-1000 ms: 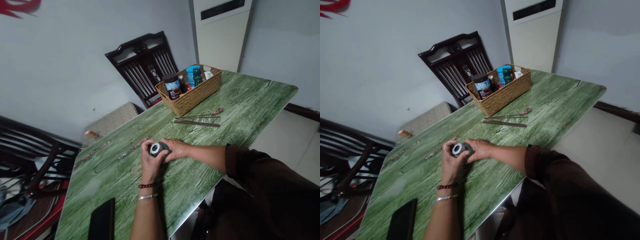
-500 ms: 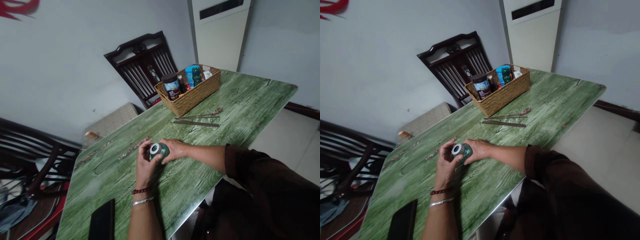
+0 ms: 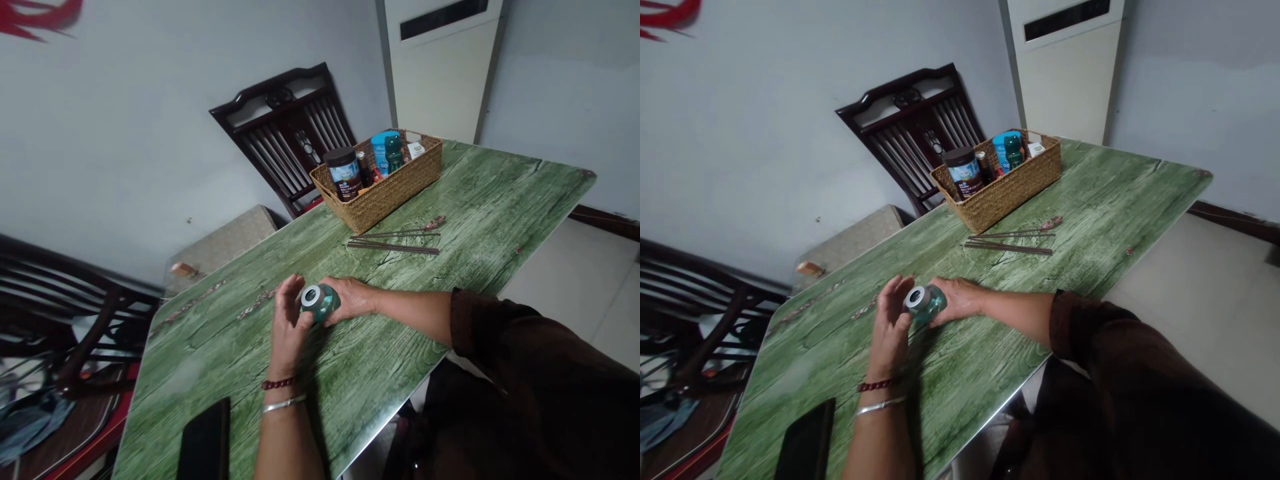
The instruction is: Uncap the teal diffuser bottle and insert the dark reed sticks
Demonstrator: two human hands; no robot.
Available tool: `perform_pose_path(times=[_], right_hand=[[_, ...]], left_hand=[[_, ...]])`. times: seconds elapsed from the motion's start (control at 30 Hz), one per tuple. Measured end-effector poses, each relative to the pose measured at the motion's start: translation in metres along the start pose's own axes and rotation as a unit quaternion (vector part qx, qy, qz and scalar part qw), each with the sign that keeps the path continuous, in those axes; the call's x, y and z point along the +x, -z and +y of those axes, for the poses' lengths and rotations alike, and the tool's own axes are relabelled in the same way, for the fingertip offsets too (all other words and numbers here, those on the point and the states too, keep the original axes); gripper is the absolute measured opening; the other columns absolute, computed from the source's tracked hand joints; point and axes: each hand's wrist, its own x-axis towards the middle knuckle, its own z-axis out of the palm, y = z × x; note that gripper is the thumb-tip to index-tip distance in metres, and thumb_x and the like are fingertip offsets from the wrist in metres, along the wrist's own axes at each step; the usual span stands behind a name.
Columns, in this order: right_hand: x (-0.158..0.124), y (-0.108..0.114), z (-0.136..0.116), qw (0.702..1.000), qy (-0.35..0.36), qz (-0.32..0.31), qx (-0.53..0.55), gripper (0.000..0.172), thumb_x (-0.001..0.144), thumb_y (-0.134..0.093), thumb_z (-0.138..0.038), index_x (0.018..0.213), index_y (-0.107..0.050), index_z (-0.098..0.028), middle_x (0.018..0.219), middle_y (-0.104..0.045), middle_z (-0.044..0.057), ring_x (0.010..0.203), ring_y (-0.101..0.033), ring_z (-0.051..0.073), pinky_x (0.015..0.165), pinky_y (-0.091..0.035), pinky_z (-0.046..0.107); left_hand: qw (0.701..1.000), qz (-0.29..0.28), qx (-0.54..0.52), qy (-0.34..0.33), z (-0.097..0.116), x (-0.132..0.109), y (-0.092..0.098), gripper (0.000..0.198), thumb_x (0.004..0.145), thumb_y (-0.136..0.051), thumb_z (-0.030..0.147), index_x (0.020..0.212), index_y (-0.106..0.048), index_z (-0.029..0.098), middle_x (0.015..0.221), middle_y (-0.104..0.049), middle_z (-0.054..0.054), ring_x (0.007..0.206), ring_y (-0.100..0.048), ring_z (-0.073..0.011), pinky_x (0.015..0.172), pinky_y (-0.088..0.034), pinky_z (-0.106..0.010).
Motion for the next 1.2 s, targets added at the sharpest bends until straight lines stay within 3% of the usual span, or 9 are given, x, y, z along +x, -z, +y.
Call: perform_pose_path(times=[0.1,0.2,0.3,0.47,0.57,0.73,0.9,1.07,1.2], right_hand=[[0.000,-0.001,0.001,1.000,-0.008,0.002,0.001,0.074,0.062,-0.090,-0.044,0.122,-0.054,-0.022,0.104,-0.070,0.003,0.097,-0.068,0.026,0.075,-0.046,0.030],[0.000,-0.001,0.000,1.000,-0.009,0.003,0.000,0.074,0.062,-0.090,-0.047,0.121,-0.054,-0.021,0.103,-0.069,0.004,0.095,-0.068,0.026,0.074,-0.046,0.030],[0.000,0.000,-0.001,1.000,-0.001,0.001,0.006,0.075,0.061,-0.090,-0.046,0.122,-0.054,-0.022,0.105,-0.069,0.004,0.097,-0.068,0.026,0.076,-0.046,0.030],[0.000,-0.001,0.001,1.000,-0.006,0.005,0.001,0.071,0.063,-0.088,-0.048,0.121,-0.054,-0.022,0.101,-0.069,0.003,0.091,-0.068,0.025,0.071,-0.044,0.029],[0.000,-0.001,0.001,1.000,-0.003,0.003,-0.012,0.070,0.064,-0.087,-0.049,0.119,-0.054,-0.021,0.099,-0.068,0.003,0.089,-0.067,0.024,0.071,-0.044,0.029],[-0.003,0.003,-0.005,1.000,0.025,0.004,0.005,0.073,0.062,-0.089,-0.049,0.119,-0.056,-0.020,0.104,-0.069,0.006,0.096,-0.067,0.026,0.079,-0.048,0.033],[-0.012,0.012,-0.018,0.993,0.038,-0.033,0.103,0.079,0.064,-0.088,-0.041,0.133,-0.054,-0.025,0.114,-0.070,0.002,0.106,-0.066,0.025,0.090,-0.048,0.032],[-0.015,0.017,-0.022,0.984,0.007,-0.080,0.159,0.073,0.066,-0.086,-0.041,0.131,-0.059,-0.020,0.106,-0.071,0.001,0.099,-0.067,0.023,0.084,-0.050,0.029],[-0.013,0.014,-0.020,0.988,-0.003,-0.071,0.134,0.072,0.065,-0.086,-0.045,0.127,-0.059,-0.019,0.107,-0.071,0.002,0.098,-0.067,0.023,0.081,-0.050,0.029]], left_hand=[[0.994,0.046,0.096,-0.034,-0.001,0.002,-0.003,0.073,0.069,-0.085,0.051,0.131,-0.057,0.028,0.127,-0.059,-0.009,0.122,-0.058,-0.0270,0.107,-0.045,-0.044],[0.996,-0.006,0.082,-0.022,0.001,0.000,-0.001,0.062,0.084,-0.074,0.045,0.140,-0.051,0.030,0.136,-0.057,-0.010,0.128,-0.056,-0.0267,0.111,-0.042,-0.046],[0.998,-0.041,0.047,-0.024,0.001,-0.001,0.000,0.070,0.087,-0.066,0.055,0.149,-0.042,0.031,0.145,-0.053,-0.012,0.137,-0.049,-0.0299,0.112,-0.041,-0.048],[0.977,0.059,0.199,-0.054,0.000,0.003,-0.005,0.067,0.075,-0.080,0.051,0.133,-0.056,0.025,0.120,-0.062,-0.008,0.110,-0.061,-0.0255,0.103,-0.047,-0.045],[0.974,0.030,0.217,-0.052,0.002,0.003,-0.004,0.054,0.082,-0.075,0.046,0.129,-0.061,0.024,0.122,-0.064,-0.008,0.114,-0.060,-0.0254,0.105,-0.045,-0.045],[0.994,-0.038,0.096,-0.022,0.011,-0.002,0.005,0.055,0.085,-0.072,0.047,0.135,-0.064,0.026,0.142,-0.060,-0.011,0.137,-0.050,-0.0311,0.116,-0.036,-0.049],[0.987,-0.067,-0.119,0.083,0.026,-0.009,0.007,0.062,0.085,-0.071,0.050,0.140,-0.061,0.025,0.138,-0.065,-0.016,0.131,-0.057,-0.0345,0.113,-0.040,-0.054],[0.984,-0.047,-0.132,0.110,0.019,-0.010,0.011,0.055,0.077,-0.080,0.049,0.126,-0.071,0.025,0.132,-0.069,-0.014,0.122,-0.063,-0.0317,0.109,-0.044,-0.050],[0.985,-0.038,-0.123,0.112,0.006,-0.009,0.015,0.056,0.073,-0.084,0.049,0.122,-0.072,0.024,0.121,-0.074,-0.013,0.114,-0.067,-0.0300,0.106,-0.046,-0.049]])
